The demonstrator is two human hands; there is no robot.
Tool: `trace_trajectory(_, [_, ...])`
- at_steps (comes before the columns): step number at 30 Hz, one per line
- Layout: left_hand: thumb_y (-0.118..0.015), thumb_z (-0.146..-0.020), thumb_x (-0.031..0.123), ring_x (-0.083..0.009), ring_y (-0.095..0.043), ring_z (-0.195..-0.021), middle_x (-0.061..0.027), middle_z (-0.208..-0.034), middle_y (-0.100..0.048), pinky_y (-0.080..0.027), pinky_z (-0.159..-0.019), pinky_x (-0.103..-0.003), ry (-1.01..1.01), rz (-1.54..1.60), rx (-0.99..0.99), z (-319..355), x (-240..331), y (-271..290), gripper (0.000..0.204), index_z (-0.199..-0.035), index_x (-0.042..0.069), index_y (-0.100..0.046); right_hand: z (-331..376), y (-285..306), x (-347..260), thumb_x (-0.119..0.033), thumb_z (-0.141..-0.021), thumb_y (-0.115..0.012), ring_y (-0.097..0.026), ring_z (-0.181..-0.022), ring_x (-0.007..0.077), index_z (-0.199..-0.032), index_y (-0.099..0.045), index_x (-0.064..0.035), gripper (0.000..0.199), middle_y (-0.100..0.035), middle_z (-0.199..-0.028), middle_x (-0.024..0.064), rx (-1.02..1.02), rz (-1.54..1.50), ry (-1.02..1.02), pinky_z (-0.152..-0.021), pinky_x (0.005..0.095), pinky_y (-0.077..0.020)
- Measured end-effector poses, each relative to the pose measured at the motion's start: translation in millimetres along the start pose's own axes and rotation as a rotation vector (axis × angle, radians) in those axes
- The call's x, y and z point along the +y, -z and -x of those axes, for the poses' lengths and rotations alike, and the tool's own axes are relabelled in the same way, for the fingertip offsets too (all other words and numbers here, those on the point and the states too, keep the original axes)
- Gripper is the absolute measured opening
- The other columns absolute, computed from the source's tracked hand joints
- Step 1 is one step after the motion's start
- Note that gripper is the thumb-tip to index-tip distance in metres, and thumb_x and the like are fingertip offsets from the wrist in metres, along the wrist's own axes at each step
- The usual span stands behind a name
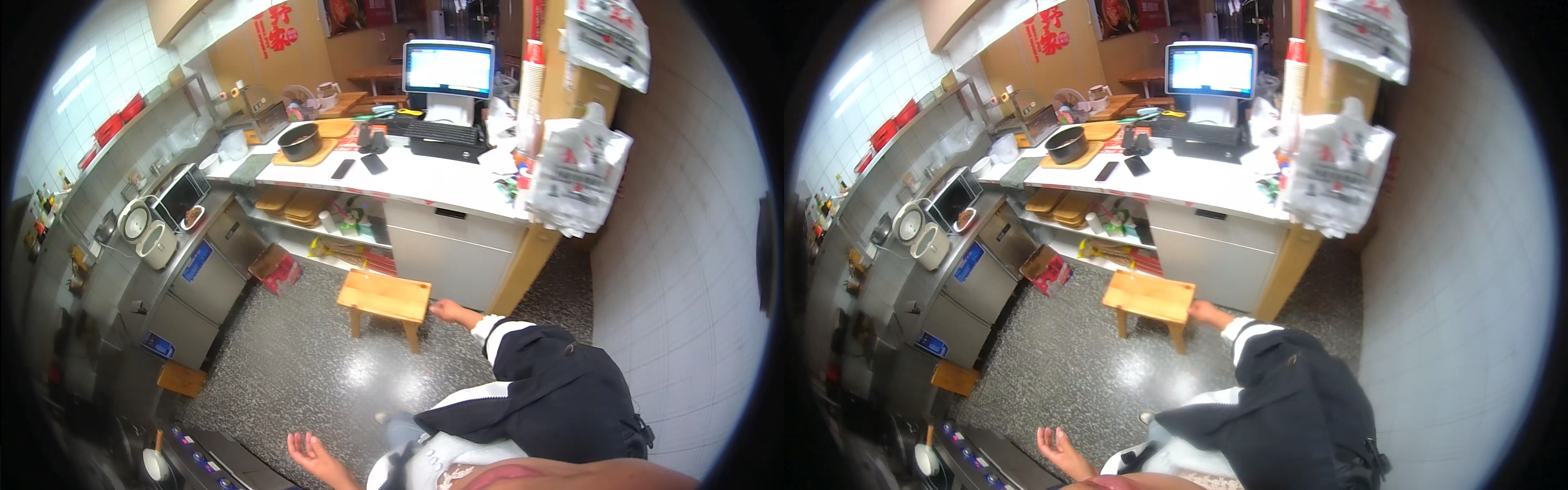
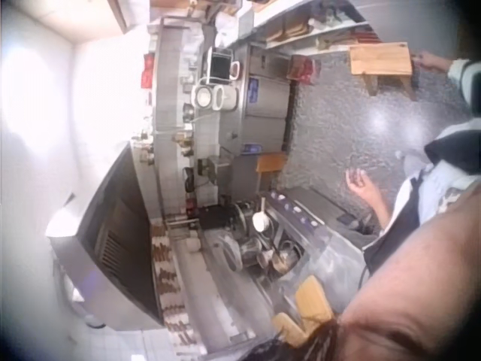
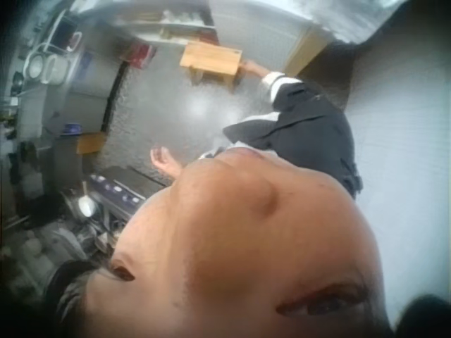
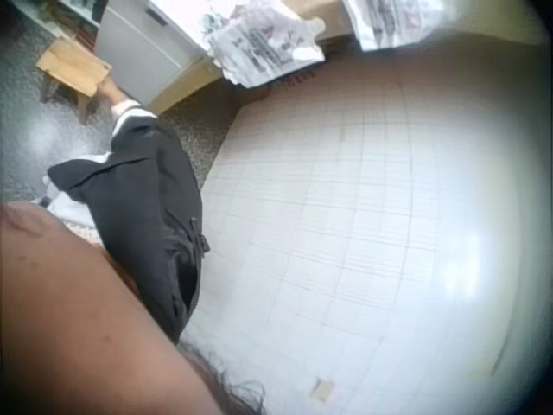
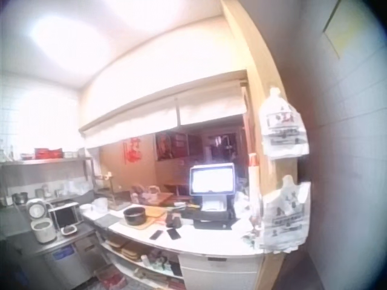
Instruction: The person operates a touchscreen POS, then cooks noodles and vegetables in a pot on an induction stove. They stir the contents with chopsticks, transfer the cooked noodles into a bowl, add a topping, and place the bowl on a counter.
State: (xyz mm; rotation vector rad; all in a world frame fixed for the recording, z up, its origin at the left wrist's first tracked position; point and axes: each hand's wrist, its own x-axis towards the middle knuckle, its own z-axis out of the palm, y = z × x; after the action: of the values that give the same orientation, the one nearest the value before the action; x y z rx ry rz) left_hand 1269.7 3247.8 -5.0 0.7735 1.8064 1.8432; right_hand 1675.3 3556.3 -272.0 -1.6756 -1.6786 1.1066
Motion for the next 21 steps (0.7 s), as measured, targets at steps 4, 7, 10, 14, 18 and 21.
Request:
trace_trajectory(4, [-0.067,-0.086,0.013,-0.0242,-0.054,-0.106,-0.0155,-0.119,-0.052,-0.048,-0.09,-0.036,-0.08,-0.047,0.096,-124,-24,-8,0.051,-0.13,0.007,-0.044,-123,-70,-107,-0.037,-0.091,-0.056,-0.062,-0.067,0.0179,-0.087,-0.063,-0.0036,0.035,-0.065,-0.076,0.0069,-0.077,-0.28,-0.078,-0.059,0.0329,-0.0505])
trace_trajectory(7, [-0.068,-0.085,0.012,-0.0239,-0.054,-0.104,-0.0155,-0.119,-0.054,-0.048,-0.088,-0.036,-0.081,-0.13,0.109,-212,-24,-20,0.051,-0.13,0.007,-0.044,-147,-91,-119,-0.04,-0.089,-0.056,-0.058,-0.059,0.0175,-0.076,-0.065,-0.007,0.037,-0.062,-0.065,0.0053,-0.273,0.368,0.079,-0.054,0.033,-0.0464])
trace_trajectory(10, [-0.064,-0.087,0.012,-0.0237,-0.053,-0.107,-0.0148,-0.121,-0.051,-0.046,-0.09,-0.035,-0.093,-0.247,0.067,-294,-20,-39,0.049,-0.132,0.009,-0.043,-111,-93,-92,-0.046,-0.093,-0.047,-0.052,-0.046,0.0176,-0.066,-0.062,-0.0083,0.049,-0.056,-0.055,0.0057,-0.393,0.196,-0.3,-0.044,0.035,-0.0412])
trace_trajectory(14, [-0.057,-0.092,0.013,-0.0236,-0.05,-0.113,-0.0132,-0.126,-0.047,-0.046,-0.09,-0.034,-0.022,-0.269,0.084,-383,-33,-95,0.045,-0.134,0.012,-0.041,-61,-77,-50,-0.046,-0.094,-0.047,-0.049,-0.045,0.019,-0.06,-0.058,-0.0077,0.053,-0.054,-0.052,0.0061,-0.421,0.204,-0.439,-0.046,0.0377,-0.0408])
trace_trajectory(18, [-0.059,-0.091,0.016,-0.0233,-0.051,-0.112,-0.0131,-0.125,-0.048,-0.046,-0.092,-0.033,-0.006,-0.252,0.093,-429,-34,-141,0.046,-0.134,0.012,-0.042,-90,-77,-20,-0.044,-0.093,-0.05,-0.054,-0.053,0.0178,-0.069,-0.06,-0.0068,0.045,-0.058,-0.061,0.0061,-0.441,0.206,-0.667,-0.051,0.0354,-0.0444])
trace_trajectory(21, [-0.068,-0.085,0.011,-0.0235,-0.055,-0.103,-0.0155,-0.119,-0.055,-0.047,-0.088,-0.037,-0.147,-0.131,0.013,-457,-17,-169,0.053,-0.131,0.009,-0.043,-162,-85,-23,-0.043,-0.092,-0.052,-0.058,-0.059,0.0168,-0.076,-0.06,-0.0062,0.04,-0.061,-0.068,0.0061,-0.409,0.165,-0.669,-0.054,0.0338,-0.047])
